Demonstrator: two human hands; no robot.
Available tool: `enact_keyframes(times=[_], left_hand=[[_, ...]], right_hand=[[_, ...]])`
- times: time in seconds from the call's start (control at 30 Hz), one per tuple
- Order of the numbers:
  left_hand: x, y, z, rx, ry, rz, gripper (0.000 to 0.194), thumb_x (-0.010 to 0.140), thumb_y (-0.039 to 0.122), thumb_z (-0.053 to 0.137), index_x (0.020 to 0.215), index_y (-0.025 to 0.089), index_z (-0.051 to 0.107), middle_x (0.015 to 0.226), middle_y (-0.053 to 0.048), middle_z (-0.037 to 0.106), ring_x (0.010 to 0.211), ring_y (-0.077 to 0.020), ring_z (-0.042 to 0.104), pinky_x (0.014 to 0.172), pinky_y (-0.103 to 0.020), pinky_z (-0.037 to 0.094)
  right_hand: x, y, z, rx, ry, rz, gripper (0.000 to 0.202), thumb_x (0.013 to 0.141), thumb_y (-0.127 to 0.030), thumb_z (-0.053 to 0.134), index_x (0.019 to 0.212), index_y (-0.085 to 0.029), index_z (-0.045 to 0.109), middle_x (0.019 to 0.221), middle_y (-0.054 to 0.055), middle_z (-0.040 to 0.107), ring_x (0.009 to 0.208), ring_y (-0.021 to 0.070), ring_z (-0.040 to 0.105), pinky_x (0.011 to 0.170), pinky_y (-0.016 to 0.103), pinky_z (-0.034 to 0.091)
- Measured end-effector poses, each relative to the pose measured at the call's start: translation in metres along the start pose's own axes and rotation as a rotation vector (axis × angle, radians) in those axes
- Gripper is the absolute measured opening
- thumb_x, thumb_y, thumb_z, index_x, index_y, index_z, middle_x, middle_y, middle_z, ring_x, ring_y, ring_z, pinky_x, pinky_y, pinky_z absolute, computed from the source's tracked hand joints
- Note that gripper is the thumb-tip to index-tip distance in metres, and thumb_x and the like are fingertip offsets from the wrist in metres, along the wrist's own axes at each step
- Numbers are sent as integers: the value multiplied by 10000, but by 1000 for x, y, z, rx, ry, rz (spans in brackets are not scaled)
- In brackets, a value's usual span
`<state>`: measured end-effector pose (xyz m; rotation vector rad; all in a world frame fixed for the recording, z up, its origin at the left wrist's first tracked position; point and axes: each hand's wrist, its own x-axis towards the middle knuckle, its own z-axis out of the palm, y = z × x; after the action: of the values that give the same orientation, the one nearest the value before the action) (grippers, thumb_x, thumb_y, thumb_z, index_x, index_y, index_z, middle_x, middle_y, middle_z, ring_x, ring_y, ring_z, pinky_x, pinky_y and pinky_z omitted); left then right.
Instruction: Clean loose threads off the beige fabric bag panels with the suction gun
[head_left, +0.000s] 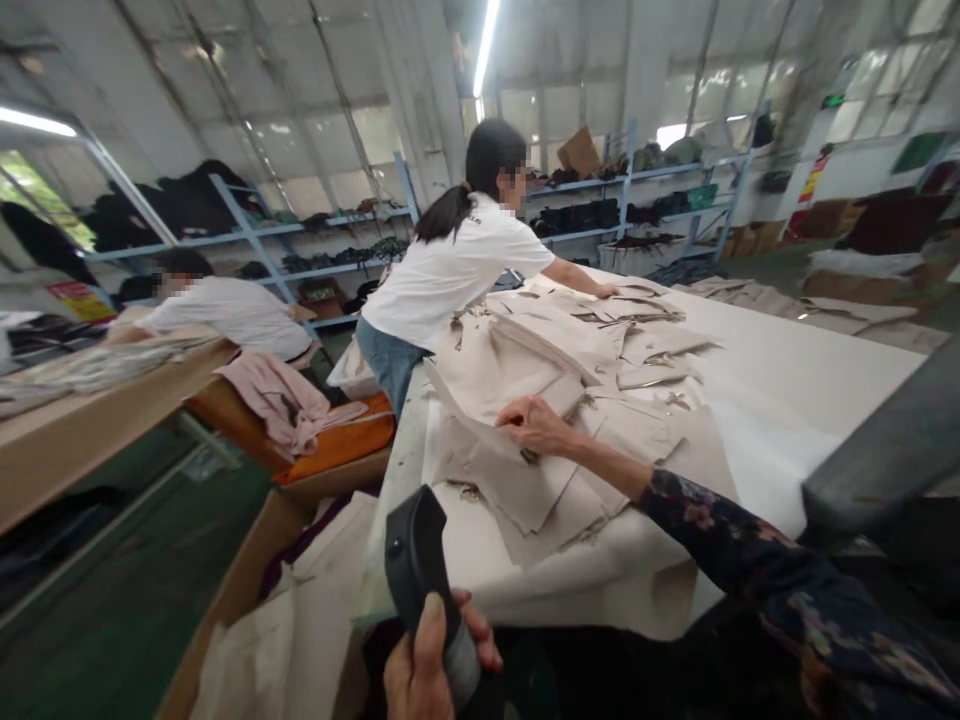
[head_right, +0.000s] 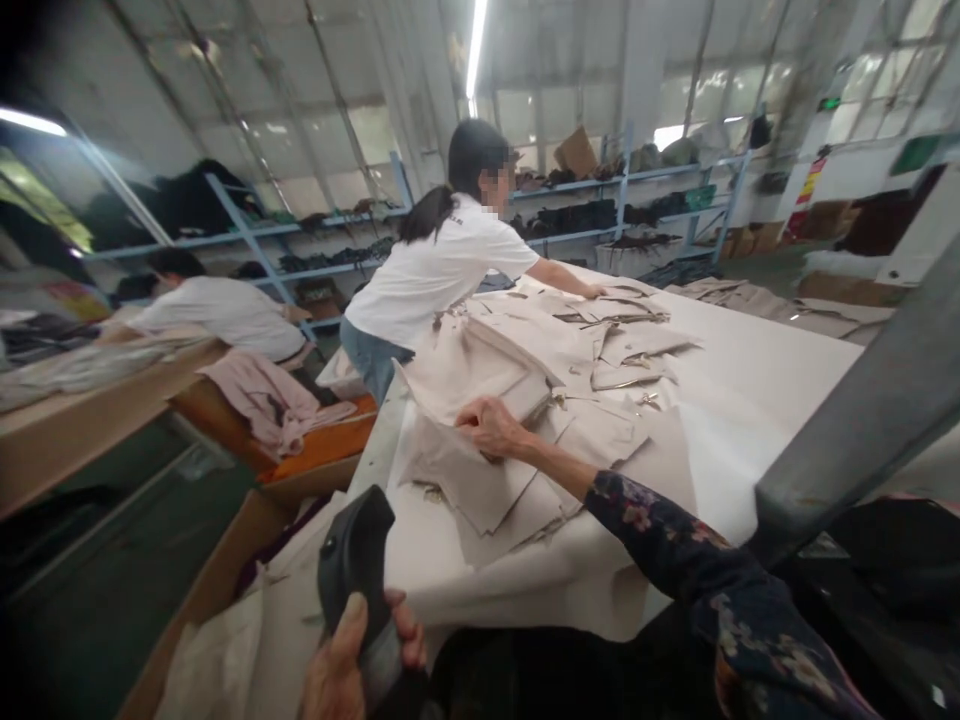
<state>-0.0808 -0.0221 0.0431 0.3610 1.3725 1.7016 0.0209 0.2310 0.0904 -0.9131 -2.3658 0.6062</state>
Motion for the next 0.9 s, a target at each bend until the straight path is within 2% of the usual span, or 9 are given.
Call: enact_keyframes(times=[0.1, 0.17, 0.4, 0.6, 0.7, 0.73, 0.8, 0.87, 0.9], left_hand=[[-5, -1, 2, -32, -4, -33, 432, 713, 562, 659, 765, 136, 607, 533, -4, 592, 418, -135, 526, 433, -256, 426], [-9, -2, 3, -53, -12, -44, 414, 741, 543, 643, 790, 134, 607, 549, -5, 600, 429, -129, 528, 437, -247, 428], [-19, -7, 10, -19, -177, -56, 409, 791, 535, 601, 824, 127, 604, 570, -15, 611, 433, -126, 542, 433, -241, 436], [-4, -11, 12, -20, -211, -22, 397, 797, 522, 591, 805, 125, 599, 549, -16, 612, 421, -121, 546, 423, -227, 431], [8, -10, 8, -26, -143, 8, 410, 792, 531, 592, 807, 121, 598, 545, -17, 615, 414, -121, 546, 412, -222, 422], [11, -10, 6, -37, -115, 5, 416, 783, 536, 600, 801, 120, 597, 543, -16, 613, 409, -120, 543, 407, -221, 418], [14, -10, -1, -56, -72, -10, 424, 762, 541, 618, 792, 118, 598, 543, -16, 613, 410, -120, 542, 407, -220, 418], [13, -11, -8, -66, -45, -22, 420, 748, 535, 632, 785, 117, 603, 546, -18, 614, 417, -119, 544, 417, -220, 425], [11, -12, -11, -68, -34, -24, 413, 745, 527, 637, 782, 117, 606, 549, -20, 616, 423, -119, 546, 423, -220, 429]], right_hand=[[-11, -8, 15, 576, -105, 70, 214, 740, -292, 603, 722, -94, 683, 475, -45, 484, 423, 60, 390, 411, 187, 271], [-13, -10, 23, 843, -169, 151, 229, 685, -326, 652, 707, -98, 657, 422, -78, 410, 366, 41, 293, 367, 180, 196], [-8, -20, 43, 1046, -282, 311, 156, 618, -241, 703, 643, -101, 638, 408, -70, 441, 351, 36, 320, 332, 162, 178], [-13, -26, 49, 980, -384, 234, 147, 643, -235, 694, 626, -100, 641, 431, -80, 420, 361, 20, 277, 339, 160, 172], [-27, -23, 52, 872, -468, 183, 195, 727, -288, 653, 671, -101, 648, 484, -42, 505, 399, 49, 406, 386, 162, 309], [-33, -22, 51, 795, -456, 158, 202, 760, -291, 626, 716, -98, 663, 530, -16, 556, 440, 71, 474, 429, 179, 376], [-45, -19, 46, 580, -333, 73, 205, 808, -247, 567, 840, -87, 692, 675, 46, 644, 563, 120, 580, 546, 231, 474], [-54, -20, 36, 305, -182, -80, 260, 823, -154, 510, 1001, -90, 689, 843, 92, 675, 726, 161, 628, 683, 279, 504], [-56, -22, 31, 167, -148, -176, 333, 824, -105, 476, 1098, -105, 664, 945, 109, 671, 827, 178, 630, 756, 300, 498]])
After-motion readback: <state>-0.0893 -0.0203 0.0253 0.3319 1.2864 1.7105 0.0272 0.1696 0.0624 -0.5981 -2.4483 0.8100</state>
